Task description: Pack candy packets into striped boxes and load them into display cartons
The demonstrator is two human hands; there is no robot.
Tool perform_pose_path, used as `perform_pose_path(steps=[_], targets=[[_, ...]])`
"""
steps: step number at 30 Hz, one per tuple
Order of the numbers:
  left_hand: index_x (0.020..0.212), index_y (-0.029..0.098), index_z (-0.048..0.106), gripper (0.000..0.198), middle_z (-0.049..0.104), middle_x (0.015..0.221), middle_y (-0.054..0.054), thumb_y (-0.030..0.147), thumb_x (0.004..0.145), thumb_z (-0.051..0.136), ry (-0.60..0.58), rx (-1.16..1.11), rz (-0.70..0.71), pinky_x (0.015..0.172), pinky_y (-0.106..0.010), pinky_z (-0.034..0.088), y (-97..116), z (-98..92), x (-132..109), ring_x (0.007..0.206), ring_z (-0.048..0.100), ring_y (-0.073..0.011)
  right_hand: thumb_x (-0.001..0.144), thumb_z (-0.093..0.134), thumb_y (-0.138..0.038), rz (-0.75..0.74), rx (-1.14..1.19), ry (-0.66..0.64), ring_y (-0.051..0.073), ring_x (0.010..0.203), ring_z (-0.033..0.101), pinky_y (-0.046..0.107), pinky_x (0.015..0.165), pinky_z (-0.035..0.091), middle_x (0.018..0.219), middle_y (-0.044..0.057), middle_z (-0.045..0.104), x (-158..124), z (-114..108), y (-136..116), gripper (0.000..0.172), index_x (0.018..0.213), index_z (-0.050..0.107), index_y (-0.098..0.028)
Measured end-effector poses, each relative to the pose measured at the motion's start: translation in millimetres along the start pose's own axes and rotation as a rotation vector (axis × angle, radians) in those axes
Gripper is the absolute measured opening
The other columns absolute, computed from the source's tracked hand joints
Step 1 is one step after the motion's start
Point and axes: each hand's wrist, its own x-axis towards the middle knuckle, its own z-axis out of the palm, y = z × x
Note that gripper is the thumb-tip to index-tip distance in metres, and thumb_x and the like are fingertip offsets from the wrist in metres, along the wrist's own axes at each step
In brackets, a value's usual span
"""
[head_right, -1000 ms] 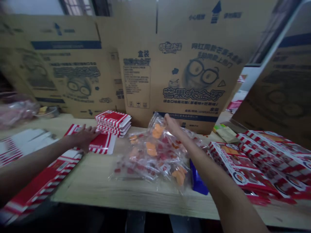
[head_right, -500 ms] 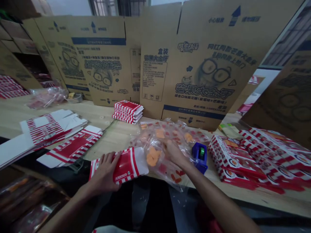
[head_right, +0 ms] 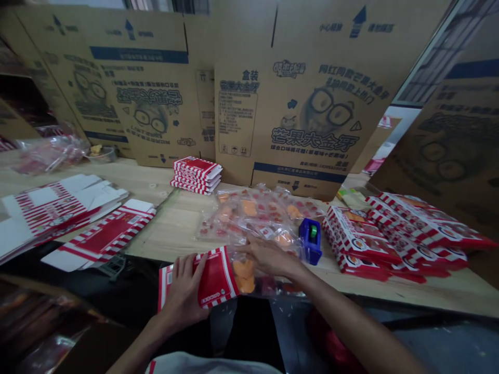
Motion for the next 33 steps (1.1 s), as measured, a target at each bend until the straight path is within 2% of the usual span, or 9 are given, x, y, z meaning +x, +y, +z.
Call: perform_pose_path(steps=[3, 6, 10, 15, 19, 25, 29, 31, 33], targets=[[0.143, 0.009, 0.036, 0.101, 0.039, 0.135, -0.024, 0.038, 0.053, 0.070, 0.056, 0.021, -0.011, 0.111, -0.062, 0.017, 2.1, 6.3, -7.3, 0.126, 0.037, -0.0422, 0.087, 0.048, -0.011, -0.031, 0.044, -0.069, 0.021, 0.097, 0.062, 0.032, 0.084, 0.046, 0.108, 0.006, 0.064, 10.1, 5.0, 7.9, 0.046, 0.123, 0.066, -0.033], [0.142, 0.012, 0.039, 0.099, 0.040, 0.135, -0.024, 0.036, 0.051, 0.072, 0.034, 0.056, -0.023, 0.111, -0.063, 0.016, 2.6, 12.2, -8.9, 0.126, 0.037, -0.0431, 0.087, 0.053, -0.013, -0.155, 0.106, -0.073, 0.023, 0.108, 0.058, 0.036, 0.092, 0.044, 0.110, 0.004, 0.066, 23.0, 17.7, 8.6, 0.038, 0.114, 0.070, -0.034], [0.141, 0.013, 0.042, 0.101, 0.042, 0.134, -0.024, 0.042, 0.049, 0.073, -0.047, 0.062, -0.065, 0.108, -0.063, 0.019, 1.2, 17.0, -2.9, 0.124, 0.039, -0.0432, 0.088, 0.054, -0.018, -0.172, 0.153, 0.118, 0.024, 0.128, 0.047, 0.045, 0.107, 0.035, 0.128, 0.004, 0.061, 36.7, 47.4, 5.3, 0.031, 0.111, 0.071, -0.031], [0.141, 0.011, 0.042, 0.103, 0.043, 0.133, -0.026, 0.042, 0.048, 0.073, -0.093, 0.077, -0.116, 0.106, -0.063, 0.021, -8.0, 21.2, -6.2, 0.122, 0.040, -0.0438, 0.089, 0.047, -0.024, 0.192, 0.114, 0.749, 0.027, 0.122, 0.051, 0.047, 0.105, 0.040, 0.129, 0.014, 0.059, 7.0, 73.2, 39.6, 0.034, 0.115, 0.068, -0.019], [0.142, 0.010, 0.039, 0.103, 0.042, 0.133, -0.026, 0.040, 0.049, 0.072, -0.083, 0.099, -0.103, 0.106, -0.062, 0.020, -11.3, 28.4, -12.3, 0.123, 0.038, -0.0441, 0.090, 0.047, -0.041, 0.472, 0.196, 0.790, 0.030, 0.107, 0.060, 0.050, 0.097, 0.045, 0.112, 0.014, 0.068, -33.4, 80.8, 66.3, 0.038, 0.109, 0.069, -0.017], [0.143, 0.013, 0.036, 0.104, 0.043, 0.131, -0.023, 0.040, 0.051, 0.074, -0.031, 0.003, -0.098, 0.103, -0.057, 0.026, 22.1, 27.8, 3.8, 0.118, 0.041, -0.0412, 0.091, 0.052, -0.042, 0.292, 0.398, 0.446, 0.027, 0.111, 0.057, 0.050, 0.102, 0.038, 0.112, 0.008, 0.069, -28.7, 97.3, 2.3, 0.028, 0.090, 0.073, -0.023], [0.146, 0.011, 0.030, 0.115, 0.041, 0.130, -0.023, 0.047, 0.048, 0.079, 0.050, -0.039, -0.281, 0.097, -0.056, 0.034, 47.2, 15.0, 9.6, 0.115, 0.042, -0.0419, 0.077, 0.073, -0.039, 0.401, 0.465, 0.866, 0.031, 0.129, 0.043, 0.054, 0.108, 0.031, 0.135, 0.011, 0.052, -26.5, 108.1, -44.3, 0.032, 0.103, 0.064, -0.024], [0.148, 0.009, 0.025, 0.125, 0.041, 0.129, -0.024, 0.056, 0.046, 0.080, 0.083, -0.092, -0.360, 0.094, -0.058, 0.036, 53.2, 9.4, 6.7, 0.114, 0.043, -0.0429, 0.072, 0.078, -0.036, 0.458, 0.691, 1.085, 0.027, 0.121, 0.052, 0.046, 0.100, 0.045, 0.133, 0.012, 0.051, -30.3, 115.5, -55.5, 0.051, 0.114, 0.051, -0.025], [0.150, 0.011, 0.021, 0.122, 0.045, 0.128, -0.022, 0.059, 0.054, 0.078, 0.089, -0.217, -0.383, 0.093, -0.058, 0.038, 53.7, 6.7, 1.5, 0.113, 0.045, -0.0416, 0.071, 0.079, -0.034, 0.475, 0.972, 1.120, 0.022, 0.100, 0.064, 0.037, 0.082, 0.055, 0.121, 0.010, 0.058, -33.7, 122.1, -59.9, 0.057, 0.113, 0.041, -0.027]])
